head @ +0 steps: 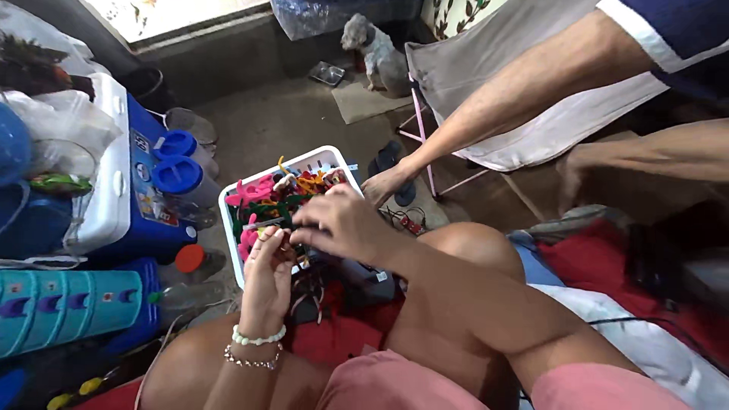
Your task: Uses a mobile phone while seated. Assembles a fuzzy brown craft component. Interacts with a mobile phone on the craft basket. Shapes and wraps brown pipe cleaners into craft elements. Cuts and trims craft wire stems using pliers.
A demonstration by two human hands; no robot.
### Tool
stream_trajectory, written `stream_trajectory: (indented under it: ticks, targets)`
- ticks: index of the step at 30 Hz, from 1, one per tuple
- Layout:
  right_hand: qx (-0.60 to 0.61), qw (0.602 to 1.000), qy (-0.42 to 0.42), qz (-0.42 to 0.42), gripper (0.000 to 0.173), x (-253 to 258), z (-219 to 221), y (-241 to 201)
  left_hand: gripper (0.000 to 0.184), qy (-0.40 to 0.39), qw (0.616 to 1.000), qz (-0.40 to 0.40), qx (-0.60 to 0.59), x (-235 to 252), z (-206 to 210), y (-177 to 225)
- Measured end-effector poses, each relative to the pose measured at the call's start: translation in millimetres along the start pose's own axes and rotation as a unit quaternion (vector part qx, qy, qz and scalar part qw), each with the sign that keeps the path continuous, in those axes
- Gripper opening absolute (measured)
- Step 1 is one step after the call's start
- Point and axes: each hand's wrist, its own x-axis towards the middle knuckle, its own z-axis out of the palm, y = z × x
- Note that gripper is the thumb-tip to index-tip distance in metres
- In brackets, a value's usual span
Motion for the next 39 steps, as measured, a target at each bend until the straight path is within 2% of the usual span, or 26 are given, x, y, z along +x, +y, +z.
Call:
stream_trajectory:
  ticks: [3, 6, 10, 15, 18, 22, 30, 39]
  targets:
    - [0.020, 0.986, -0.061, 0.154, 0.036, 21, -22, 49, 0.023, 0.010, 0.999, 0.042, 0.009, 5, -11, 16]
    - [-0.032, 0.933, -0.167, 0.317, 0.032, 31, -22, 106, 0.019, 0.042, 0.997, 0.067, 0.000, 3, -16, 32]
    - [-0.079, 0.855, -0.309, 0.408, 0.038, 22, 16, 150, 0.017, 0.045, 0.996, 0.074, -0.027, 4, -26, 45]
    - [-0.139, 0.800, -0.393, 0.431, 0.034, 7, 53, 131, 0.012, 0.041, 0.997, 0.045, -0.054, 6, -35, 49]
    - [-0.153, 0.790, -0.392, 0.446, 0.041, 5, 60, 120, 0.012, 0.013, 0.998, 0.047, -0.046, 5, -40, 51]
    - [-0.172, 0.774, -0.424, 0.438, 0.039, 5, 60, 108, 0.011, 0.002, 0.998, 0.054, -0.034, 2, -39, 55]
    - [-0.167, 0.779, -0.428, 0.427, 0.032, 4, 62, 109, 0.014, -0.018, 0.999, 0.040, 0.000, -4, -37, 57]
    - [-0.200, 0.777, -0.420, 0.424, 0.040, 8, 60, 110, 0.015, -0.039, 0.999, 0.034, 0.003, -4, -40, 54]
